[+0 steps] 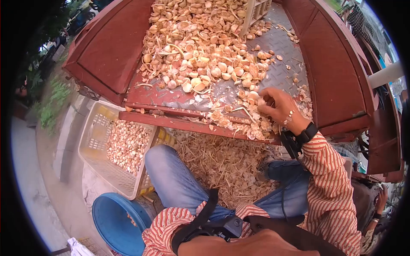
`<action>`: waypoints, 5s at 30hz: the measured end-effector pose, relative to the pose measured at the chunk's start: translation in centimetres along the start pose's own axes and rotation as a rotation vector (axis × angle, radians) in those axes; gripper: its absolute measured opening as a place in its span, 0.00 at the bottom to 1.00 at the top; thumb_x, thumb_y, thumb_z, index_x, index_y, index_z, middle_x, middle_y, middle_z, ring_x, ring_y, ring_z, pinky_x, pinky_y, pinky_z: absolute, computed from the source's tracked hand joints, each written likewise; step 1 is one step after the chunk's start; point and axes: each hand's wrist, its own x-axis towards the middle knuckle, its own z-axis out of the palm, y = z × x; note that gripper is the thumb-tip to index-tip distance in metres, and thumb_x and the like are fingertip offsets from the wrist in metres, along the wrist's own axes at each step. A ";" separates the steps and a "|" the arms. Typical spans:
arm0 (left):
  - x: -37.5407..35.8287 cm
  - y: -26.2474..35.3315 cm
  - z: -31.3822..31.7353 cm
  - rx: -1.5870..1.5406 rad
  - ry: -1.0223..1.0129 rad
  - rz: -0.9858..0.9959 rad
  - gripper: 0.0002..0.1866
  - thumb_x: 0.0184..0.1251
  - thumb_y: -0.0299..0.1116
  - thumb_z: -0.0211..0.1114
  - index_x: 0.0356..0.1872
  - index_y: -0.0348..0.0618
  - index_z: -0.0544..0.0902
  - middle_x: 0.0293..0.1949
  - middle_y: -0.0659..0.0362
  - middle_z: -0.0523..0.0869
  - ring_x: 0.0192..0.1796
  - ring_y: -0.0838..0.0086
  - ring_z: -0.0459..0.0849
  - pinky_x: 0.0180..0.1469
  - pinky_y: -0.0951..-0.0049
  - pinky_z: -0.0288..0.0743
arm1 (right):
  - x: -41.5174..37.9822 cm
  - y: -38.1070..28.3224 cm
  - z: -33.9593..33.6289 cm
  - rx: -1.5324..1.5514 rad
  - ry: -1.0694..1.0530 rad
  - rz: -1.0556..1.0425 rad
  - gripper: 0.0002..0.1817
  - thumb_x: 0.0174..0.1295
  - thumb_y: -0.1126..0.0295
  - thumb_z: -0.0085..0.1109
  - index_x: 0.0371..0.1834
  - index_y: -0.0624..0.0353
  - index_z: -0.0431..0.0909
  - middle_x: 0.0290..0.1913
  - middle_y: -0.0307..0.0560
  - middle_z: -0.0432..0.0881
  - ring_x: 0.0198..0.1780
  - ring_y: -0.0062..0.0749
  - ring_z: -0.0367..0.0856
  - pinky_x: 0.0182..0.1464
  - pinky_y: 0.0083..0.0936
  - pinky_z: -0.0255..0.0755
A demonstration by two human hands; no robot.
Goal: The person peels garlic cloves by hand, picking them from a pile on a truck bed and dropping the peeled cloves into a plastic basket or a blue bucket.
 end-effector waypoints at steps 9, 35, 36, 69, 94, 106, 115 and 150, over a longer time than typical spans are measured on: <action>-16.7 13.3 -22.0 1.947 1.244 -0.199 0.16 0.69 0.35 0.53 0.49 0.34 0.76 0.36 0.59 0.79 0.38 0.76 0.76 0.42 0.79 0.68 | -1.1 -3.1 -0.8 0.223 0.011 -0.155 0.16 0.51 0.72 0.68 0.41 0.62 0.74 0.30 0.36 0.73 0.28 0.17 0.71 0.30 0.16 0.67; -1.1 -6.8 -17.5 0.499 0.807 -0.100 0.09 0.66 0.33 0.59 0.35 0.36 0.76 0.28 0.60 0.82 0.26 0.82 0.79 0.28 0.86 0.72 | -2.2 -4.1 1.3 0.525 -0.252 -0.041 0.11 0.54 0.70 0.66 0.36 0.63 0.78 0.25 0.39 0.80 0.28 0.15 0.77 0.29 0.15 0.71; -1.1 -6.7 -17.5 0.542 0.808 -0.127 0.09 0.67 0.33 0.59 0.36 0.36 0.76 0.28 0.60 0.82 0.25 0.82 0.79 0.27 0.87 0.72 | -2.2 -3.9 1.7 0.551 -0.250 -0.031 0.10 0.54 0.72 0.66 0.37 0.63 0.79 0.27 0.38 0.81 0.29 0.15 0.77 0.29 0.16 0.71; -2.5 -7.3 -17.4 0.680 0.730 -0.101 0.07 0.70 0.33 0.54 0.37 0.40 0.75 0.22 0.66 0.76 0.20 0.87 0.70 0.21 0.89 0.62 | -2.5 -4.4 0.2 1.006 -0.485 0.334 0.08 0.60 0.72 0.60 0.39 0.63 0.76 0.34 0.40 0.82 0.33 0.19 0.81 0.36 0.14 0.77; -3.4 -8.0 -16.4 0.161 0.799 -0.108 0.07 0.69 0.29 0.54 0.44 0.39 0.73 0.25 0.64 0.73 0.20 0.88 0.65 0.20 0.90 0.58 | -3.3 -5.8 2.3 0.170 -0.060 -0.386 0.07 0.59 0.70 0.55 0.32 0.62 0.74 0.28 0.52 0.77 0.31 0.46 0.78 0.32 0.33 0.70; -19.4 15.0 -25.7 2.020 1.300 -0.218 0.19 0.63 0.28 0.56 0.55 0.31 0.72 0.47 0.51 0.79 0.49 0.70 0.77 0.51 0.73 0.70 | -1.0 -1.2 -2.9 -0.499 0.061 -0.063 0.07 0.57 0.66 0.57 0.30 0.57 0.77 0.27 0.48 0.77 0.32 0.47 0.78 0.33 0.39 0.70; 3.5 -3.9 -21.4 1.782 0.295 -0.018 0.11 0.55 0.20 0.56 0.40 0.37 0.80 0.35 0.48 0.80 0.40 0.53 0.79 0.42 0.63 0.74 | 0.2 -1.2 -1.1 -0.451 -0.129 -0.069 0.14 0.51 0.63 0.60 0.38 0.57 0.73 0.32 0.52 0.77 0.39 0.48 0.77 0.39 0.40 0.70; -3.8 8.1 -21.0 0.894 1.103 0.099 0.09 0.66 0.32 0.59 0.44 0.40 0.76 0.27 0.63 0.81 0.23 0.86 0.77 0.21 0.92 0.66 | -4.6 -9.8 -7.0 1.268 -0.572 -0.231 0.14 0.53 0.78 0.64 0.43 0.67 0.75 0.41 0.45 0.80 0.39 0.20 0.80 0.38 0.15 0.74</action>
